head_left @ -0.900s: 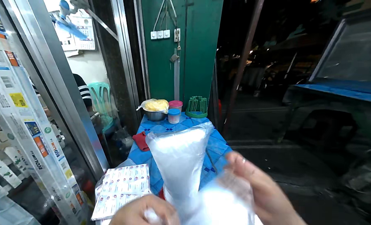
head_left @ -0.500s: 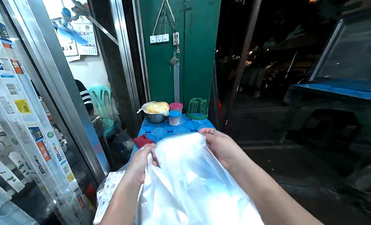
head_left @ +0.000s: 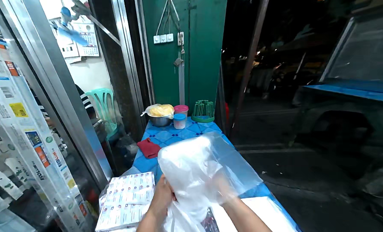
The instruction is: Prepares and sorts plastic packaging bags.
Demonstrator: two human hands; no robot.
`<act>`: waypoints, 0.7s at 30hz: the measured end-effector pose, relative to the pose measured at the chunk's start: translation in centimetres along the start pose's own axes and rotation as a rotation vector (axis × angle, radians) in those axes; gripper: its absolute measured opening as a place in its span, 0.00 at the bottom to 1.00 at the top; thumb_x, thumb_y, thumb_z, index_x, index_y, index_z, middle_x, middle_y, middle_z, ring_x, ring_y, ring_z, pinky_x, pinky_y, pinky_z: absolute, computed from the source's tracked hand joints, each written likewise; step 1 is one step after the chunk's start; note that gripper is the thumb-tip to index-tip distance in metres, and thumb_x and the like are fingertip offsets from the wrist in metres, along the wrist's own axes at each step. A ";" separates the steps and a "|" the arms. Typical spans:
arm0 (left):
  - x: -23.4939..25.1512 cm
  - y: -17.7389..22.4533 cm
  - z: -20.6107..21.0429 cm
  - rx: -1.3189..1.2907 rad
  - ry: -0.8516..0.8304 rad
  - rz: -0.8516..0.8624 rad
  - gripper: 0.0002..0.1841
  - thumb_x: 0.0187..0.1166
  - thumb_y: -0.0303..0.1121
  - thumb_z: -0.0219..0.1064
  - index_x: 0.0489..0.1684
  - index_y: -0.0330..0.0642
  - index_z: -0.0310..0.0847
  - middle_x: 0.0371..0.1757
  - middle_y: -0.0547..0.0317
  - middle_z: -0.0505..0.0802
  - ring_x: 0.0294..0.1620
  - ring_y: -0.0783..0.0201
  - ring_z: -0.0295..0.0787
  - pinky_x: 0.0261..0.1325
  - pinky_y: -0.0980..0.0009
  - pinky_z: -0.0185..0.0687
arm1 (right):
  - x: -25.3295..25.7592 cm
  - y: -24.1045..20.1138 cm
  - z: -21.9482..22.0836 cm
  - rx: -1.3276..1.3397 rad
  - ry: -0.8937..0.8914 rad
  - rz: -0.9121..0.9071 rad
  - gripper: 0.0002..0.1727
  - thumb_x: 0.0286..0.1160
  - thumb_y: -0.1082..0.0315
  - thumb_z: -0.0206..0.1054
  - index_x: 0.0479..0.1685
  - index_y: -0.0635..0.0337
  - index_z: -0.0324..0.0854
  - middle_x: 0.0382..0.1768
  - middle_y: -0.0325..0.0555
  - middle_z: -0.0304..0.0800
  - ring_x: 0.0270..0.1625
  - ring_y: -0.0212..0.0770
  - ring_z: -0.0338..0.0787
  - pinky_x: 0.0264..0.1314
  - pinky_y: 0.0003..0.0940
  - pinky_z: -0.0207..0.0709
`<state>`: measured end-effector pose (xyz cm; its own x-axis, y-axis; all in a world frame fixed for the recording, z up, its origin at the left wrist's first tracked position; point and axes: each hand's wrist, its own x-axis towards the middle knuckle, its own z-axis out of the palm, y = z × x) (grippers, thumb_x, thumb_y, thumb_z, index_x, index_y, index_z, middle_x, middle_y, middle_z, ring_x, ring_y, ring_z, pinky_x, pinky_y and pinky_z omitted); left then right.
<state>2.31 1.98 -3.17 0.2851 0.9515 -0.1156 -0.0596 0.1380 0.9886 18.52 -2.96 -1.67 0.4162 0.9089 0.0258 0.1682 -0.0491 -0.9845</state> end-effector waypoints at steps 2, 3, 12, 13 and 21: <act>0.0 -1.7 -0.1 0.103 -0.004 -0.015 0.14 0.89 0.23 0.49 0.68 0.29 0.68 0.35 0.57 0.85 0.25 0.74 0.80 0.30 0.76 0.79 | 0.4 1.4 0.7 0.091 0.012 0.172 0.20 0.86 0.75 0.57 0.73 0.74 0.69 0.51 0.57 0.83 0.45 0.40 0.84 0.47 0.37 0.80; 0.1 -2.7 -0.3 0.181 0.000 -0.033 0.15 0.90 0.24 0.50 0.69 0.28 0.69 0.38 0.53 0.86 0.28 0.71 0.82 0.33 0.73 0.81 | 0.7 2.9 1.0 0.078 0.000 0.213 0.19 0.85 0.75 0.58 0.71 0.71 0.70 0.45 0.55 0.84 0.38 0.41 0.84 0.39 0.39 0.79; 0.0 -5.1 -0.9 0.444 0.042 -0.206 0.16 0.93 0.30 0.48 0.69 0.29 0.71 0.40 0.45 0.85 0.35 0.58 0.82 0.43 0.60 0.80 | 0.5 8.6 1.2 0.090 0.011 0.329 0.14 0.87 0.74 0.58 0.67 0.68 0.71 0.36 0.51 0.84 0.30 0.38 0.82 0.35 0.35 0.77; -0.8 -4.6 -1.0 0.369 0.052 -0.205 0.16 0.93 0.30 0.48 0.66 0.28 0.73 0.34 0.51 0.83 0.29 0.63 0.78 0.38 0.65 0.77 | -0.1 7.9 1.0 0.190 0.036 0.386 0.11 0.88 0.73 0.57 0.63 0.65 0.71 0.27 0.43 0.78 0.20 0.31 0.74 0.23 0.27 0.69; -2.7 -4.9 -1.5 0.415 -0.045 -0.208 0.17 0.84 0.28 0.59 0.65 0.27 0.70 0.38 0.46 0.84 0.30 0.60 0.81 0.39 0.61 0.80 | -4.0 7.0 0.8 0.245 0.000 0.484 0.13 0.78 0.80 0.58 0.59 0.68 0.69 0.28 0.44 0.76 0.20 0.32 0.73 0.22 0.27 0.67</act>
<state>0.39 -0.87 -7.86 0.2918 0.9012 -0.3205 0.3886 0.1944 0.9007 17.36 -6.59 -8.75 0.3946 0.8062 -0.4408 -0.2563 -0.3641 -0.8954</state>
